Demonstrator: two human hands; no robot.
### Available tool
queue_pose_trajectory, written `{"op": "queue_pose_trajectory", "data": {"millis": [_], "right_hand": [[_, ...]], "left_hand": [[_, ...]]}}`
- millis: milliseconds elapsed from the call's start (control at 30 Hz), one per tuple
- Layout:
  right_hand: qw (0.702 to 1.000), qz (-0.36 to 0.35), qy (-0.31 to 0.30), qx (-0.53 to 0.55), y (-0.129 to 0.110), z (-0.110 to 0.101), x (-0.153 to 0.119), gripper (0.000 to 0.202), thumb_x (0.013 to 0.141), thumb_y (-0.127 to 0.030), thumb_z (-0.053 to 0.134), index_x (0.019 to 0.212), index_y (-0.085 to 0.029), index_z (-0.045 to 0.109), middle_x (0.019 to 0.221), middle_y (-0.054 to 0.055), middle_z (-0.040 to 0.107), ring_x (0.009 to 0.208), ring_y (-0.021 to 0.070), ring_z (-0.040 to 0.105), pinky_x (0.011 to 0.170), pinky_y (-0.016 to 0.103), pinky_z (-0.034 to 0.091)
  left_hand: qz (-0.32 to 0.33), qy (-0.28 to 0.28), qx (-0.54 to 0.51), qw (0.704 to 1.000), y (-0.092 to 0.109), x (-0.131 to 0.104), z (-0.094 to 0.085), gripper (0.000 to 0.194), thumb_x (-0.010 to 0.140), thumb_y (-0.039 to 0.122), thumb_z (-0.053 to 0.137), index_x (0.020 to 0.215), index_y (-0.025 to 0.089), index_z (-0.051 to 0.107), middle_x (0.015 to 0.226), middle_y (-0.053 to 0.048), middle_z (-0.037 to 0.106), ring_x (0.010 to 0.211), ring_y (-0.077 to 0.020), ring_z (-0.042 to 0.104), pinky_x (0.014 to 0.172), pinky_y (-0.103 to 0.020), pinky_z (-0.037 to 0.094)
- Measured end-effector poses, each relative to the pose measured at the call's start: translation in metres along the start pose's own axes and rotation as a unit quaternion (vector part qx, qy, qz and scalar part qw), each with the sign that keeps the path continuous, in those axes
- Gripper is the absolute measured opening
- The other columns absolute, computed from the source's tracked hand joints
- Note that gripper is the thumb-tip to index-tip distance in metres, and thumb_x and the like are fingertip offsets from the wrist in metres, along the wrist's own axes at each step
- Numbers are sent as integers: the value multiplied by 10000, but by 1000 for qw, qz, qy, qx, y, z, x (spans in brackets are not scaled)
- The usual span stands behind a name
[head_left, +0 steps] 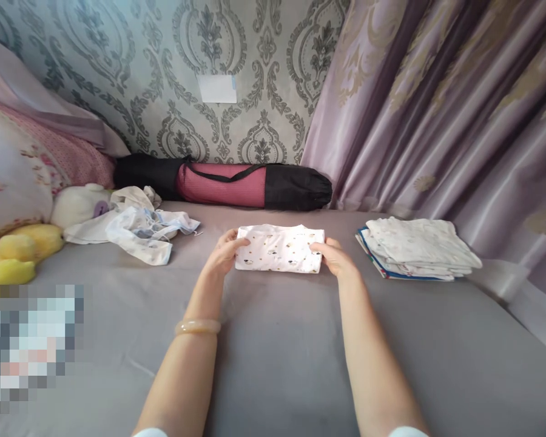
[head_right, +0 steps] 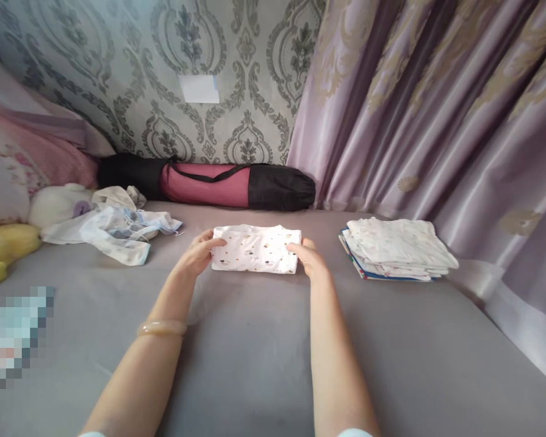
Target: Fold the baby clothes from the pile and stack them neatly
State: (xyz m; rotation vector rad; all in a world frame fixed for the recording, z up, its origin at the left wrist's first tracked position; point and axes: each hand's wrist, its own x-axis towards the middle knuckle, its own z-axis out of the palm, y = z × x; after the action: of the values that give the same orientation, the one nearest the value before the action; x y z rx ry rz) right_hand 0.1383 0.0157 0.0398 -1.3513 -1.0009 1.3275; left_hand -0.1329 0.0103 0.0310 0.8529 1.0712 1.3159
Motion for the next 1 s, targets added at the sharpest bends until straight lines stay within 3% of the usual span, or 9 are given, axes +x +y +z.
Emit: {"op": "queue_pose_trajectory", "data": {"millis": [133, 233, 400, 567, 733, 800, 867, 933, 1000], "right_hand": [[996, -80, -45, -19, -8, -7, -3, 374, 576, -194, 653, 943, -152, 709, 876, 48, 747, 876, 226, 673, 793, 314, 512], [984, -160, -22, -69, -11, -10, -1, 333, 595, -239, 683, 916, -161, 729, 951, 54, 721, 946, 213, 635, 881, 325, 469], [925, -281, 22, -256, -2, -16, 5, 164, 666, -129, 604, 711, -191, 749, 1154, 59, 604, 1037, 173, 571, 970, 297, 401], [867, -195, -85, -450, 15, -25, 4, 334, 715, -37, 514, 716, -247, 773, 1074, 29, 662, 1059, 184, 535, 1034, 335, 347], [859, -126, -137, -477, 10, -37, 0, 482, 654, 86, 410, 716, -222, 775, 1199, 11, 657, 1078, 156, 587, 990, 255, 383], [856, -107, -103, -496, 6, -39, -1, 456, 663, 84, 405, 663, -204, 759, 1153, 20, 682, 1043, 162, 613, 946, 236, 410], [845, -110, -49, -520, 3, -36, -2, 417, 707, 49, 423, 706, -198, 760, 1092, 38, 704, 1020, 178, 626, 931, 244, 424], [830, -159, 5, -534, 2, -24, -4, 412, 767, 5, 423, 902, -186, 762, 1141, 66, 686, 1090, 190, 601, 982, 261, 404], [810, -236, 34, -535, 6, -4, -8, 447, 842, -54, 396, 1180, -155, 671, 1313, 99, 594, 1241, 191, 509, 1070, 286, 339]], "left_hand": [[69, -15, 18, 997, 8, -3, -1, 430, 507, 180, 717, 932, 165, 656, 762, 11, 666, 698, -136, 591, 660, -236, 442], [158, 12, 84, 984, 9, 0, -1, 248, 585, 242, 695, 820, 178, 646, 788, 7, 643, 756, -145, 581, 725, -255, 442], [266, 93, 357, 891, 3, 3, -10, 141, 668, 143, 544, 726, 201, 659, 1021, -30, 622, 1033, -193, 555, 936, -317, 416], [185, -71, 574, 794, -8, 2, -24, 353, 607, 21, 428, 717, 211, 704, 1007, -33, 660, 1059, -205, 554, 1049, -380, 347], [148, -138, 581, 788, -11, 5, -39, 419, 567, 36, 371, 698, 197, 736, 912, -41, 680, 906, -182, 617, 941, -308, 436], [137, -124, 575, 797, -9, 7, -42, 415, 575, 49, 360, 694, 184, 734, 870, -46, 683, 847, -183, 627, 863, -288, 472], [134, -58, 582, 800, -5, 7, -39, 396, 615, 59, 359, 711, 171, 727, 830, -59, 684, 828, -197, 634, 824, -292, 489], [170, 31, 582, 795, -3, 7, -28, 402, 681, 67, 355, 813, 161, 723, 871, -75, 690, 884, -211, 636, 851, -309, 491], [242, 56, 571, 782, -5, 6, -10, 450, 742, 60, 340, 1002, 163, 692, 1051, -86, 684, 1043, -208, 609, 949, -325, 460]]}}
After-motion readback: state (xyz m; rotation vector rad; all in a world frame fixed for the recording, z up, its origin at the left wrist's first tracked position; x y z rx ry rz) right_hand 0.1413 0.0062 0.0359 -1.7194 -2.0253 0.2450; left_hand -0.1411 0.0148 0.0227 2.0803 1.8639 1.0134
